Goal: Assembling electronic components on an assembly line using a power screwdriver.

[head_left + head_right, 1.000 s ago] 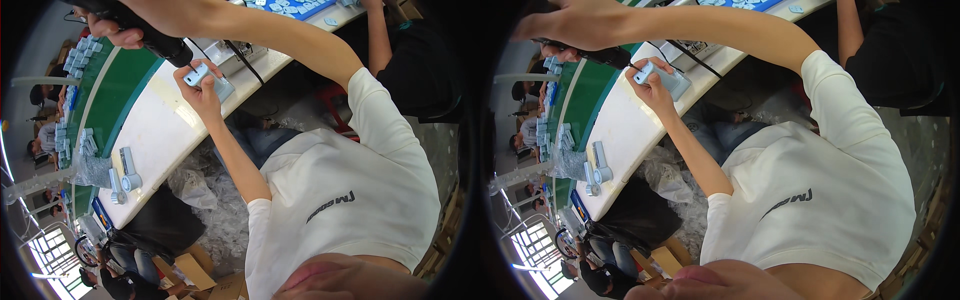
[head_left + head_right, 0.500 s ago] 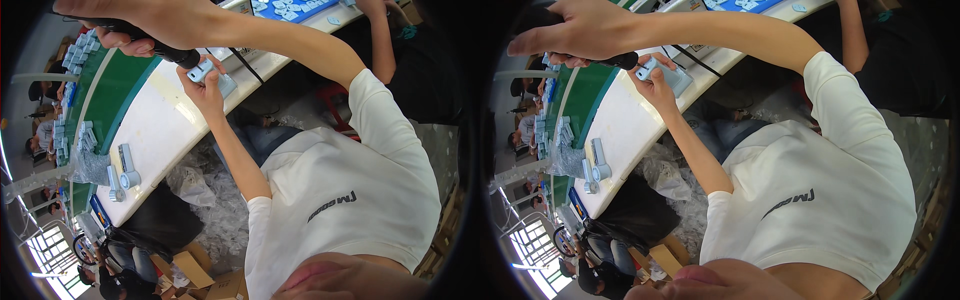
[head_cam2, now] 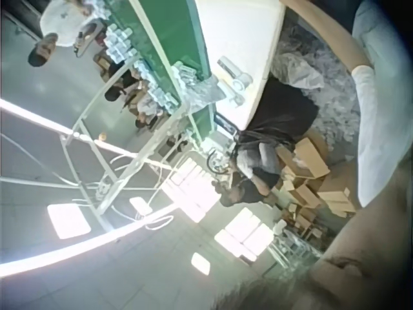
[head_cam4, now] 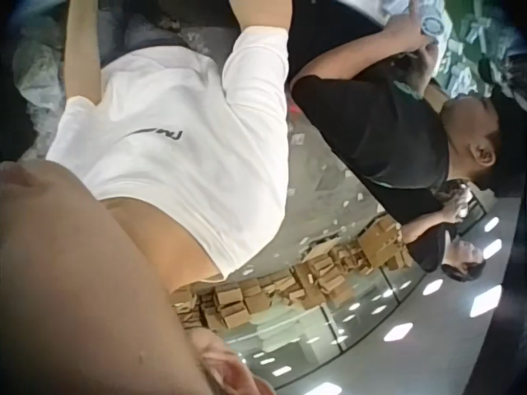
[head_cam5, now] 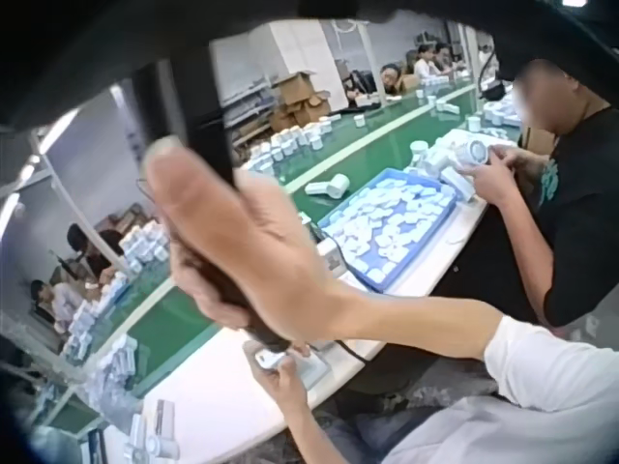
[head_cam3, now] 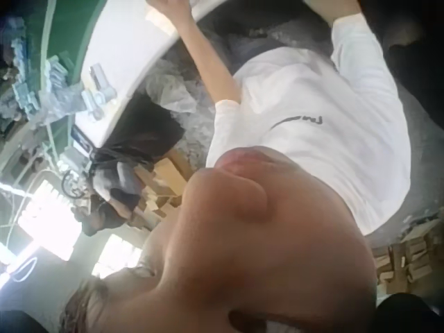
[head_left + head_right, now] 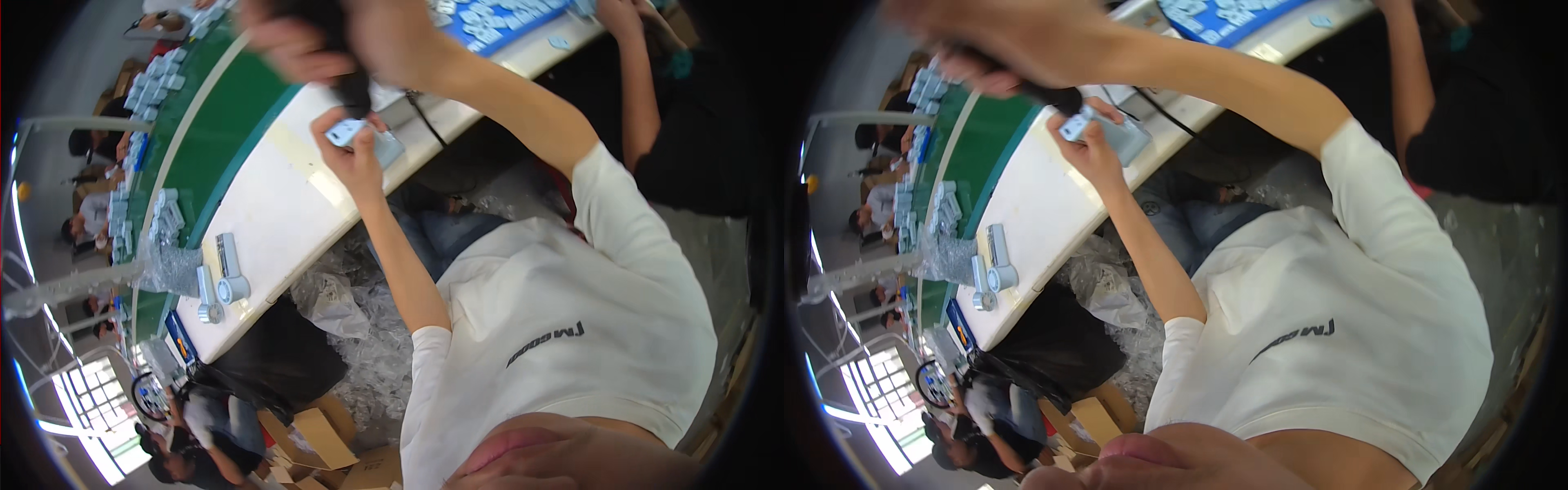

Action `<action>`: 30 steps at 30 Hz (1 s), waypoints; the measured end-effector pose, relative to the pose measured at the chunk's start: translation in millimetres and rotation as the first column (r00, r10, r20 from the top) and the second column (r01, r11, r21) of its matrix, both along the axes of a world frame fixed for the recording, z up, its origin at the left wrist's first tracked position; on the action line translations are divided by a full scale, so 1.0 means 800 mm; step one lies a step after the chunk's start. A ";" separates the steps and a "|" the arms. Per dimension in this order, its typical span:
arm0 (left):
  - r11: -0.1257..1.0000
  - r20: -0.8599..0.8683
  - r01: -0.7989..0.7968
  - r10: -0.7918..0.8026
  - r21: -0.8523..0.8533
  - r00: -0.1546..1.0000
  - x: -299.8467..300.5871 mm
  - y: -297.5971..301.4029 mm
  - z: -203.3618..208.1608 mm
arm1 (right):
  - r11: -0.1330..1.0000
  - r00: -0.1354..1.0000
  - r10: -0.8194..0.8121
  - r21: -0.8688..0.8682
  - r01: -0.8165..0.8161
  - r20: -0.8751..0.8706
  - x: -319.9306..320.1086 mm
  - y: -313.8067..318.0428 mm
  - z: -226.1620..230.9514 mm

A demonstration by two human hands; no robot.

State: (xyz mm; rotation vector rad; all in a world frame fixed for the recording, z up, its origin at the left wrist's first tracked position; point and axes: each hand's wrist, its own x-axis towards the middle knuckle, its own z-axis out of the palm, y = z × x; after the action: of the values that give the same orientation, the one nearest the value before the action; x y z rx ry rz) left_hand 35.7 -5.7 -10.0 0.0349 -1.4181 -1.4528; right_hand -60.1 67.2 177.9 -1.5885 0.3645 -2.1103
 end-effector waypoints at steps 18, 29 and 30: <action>0.734 0.451 -0.319 0.639 -0.600 0.623 -0.083 -0.237 0.112 | 0.735 0.741 -0.667 0.095 0.671 -0.079 -0.122 0.084 -0.204; 0.128 -0.084 -0.403 0.879 -0.906 0.469 -0.125 -0.358 0.031 | 0.656 0.684 -0.708 0.195 0.729 -0.174 -0.118 0.064 -0.205; 0.161 -0.018 -0.299 0.855 -0.941 0.518 -0.106 -0.349 0.034 | 0.674 0.703 -0.701 0.212 0.707 -0.115 -0.123 0.065 -0.208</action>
State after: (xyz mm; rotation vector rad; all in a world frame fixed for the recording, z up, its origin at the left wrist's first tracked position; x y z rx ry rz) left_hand -49.0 -285.1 17.0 0.3751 -2.1306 0.2106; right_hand -158.6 119.2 11.6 -1.4545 1.3944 -2.4423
